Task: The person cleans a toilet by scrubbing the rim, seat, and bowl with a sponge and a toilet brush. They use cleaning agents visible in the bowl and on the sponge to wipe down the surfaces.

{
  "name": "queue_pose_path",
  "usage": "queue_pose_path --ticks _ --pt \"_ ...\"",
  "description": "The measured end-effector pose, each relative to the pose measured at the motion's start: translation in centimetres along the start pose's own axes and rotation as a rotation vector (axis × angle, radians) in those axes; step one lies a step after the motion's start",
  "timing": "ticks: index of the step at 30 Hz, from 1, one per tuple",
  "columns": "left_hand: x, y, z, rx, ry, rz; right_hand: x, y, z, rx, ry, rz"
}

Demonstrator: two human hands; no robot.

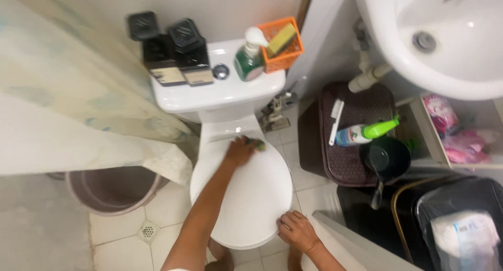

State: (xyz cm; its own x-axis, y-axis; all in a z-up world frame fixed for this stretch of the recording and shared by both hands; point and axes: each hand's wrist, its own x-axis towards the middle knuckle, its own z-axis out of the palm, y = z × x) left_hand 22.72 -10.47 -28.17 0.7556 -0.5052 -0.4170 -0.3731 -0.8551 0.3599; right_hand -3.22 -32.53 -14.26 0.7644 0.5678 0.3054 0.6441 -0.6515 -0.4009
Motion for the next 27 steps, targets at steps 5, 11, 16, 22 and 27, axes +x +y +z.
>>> queue_pose_path --ticks 5,11,16,22,27 --pt "4.9 -3.4 3.1 0.017 0.088 -0.162 -0.7 -0.2 0.7 0.015 0.040 0.030" --pt "6.0 1.5 1.6 0.040 0.004 0.011 -0.3 -0.8 0.5 -0.013 0.062 0.046" --pt "-1.7 8.9 -3.1 -0.121 -0.046 0.279 -0.1 -0.6 0.2 -0.027 0.031 0.015" --pt "-17.8 9.7 -5.6 -0.247 -0.046 0.515 0.1 0.0 0.2 -0.004 0.046 -0.021" --pt "-16.2 -0.2 -1.7 -0.149 0.106 0.303 -0.1 -0.8 -0.2 -0.001 0.096 0.004"
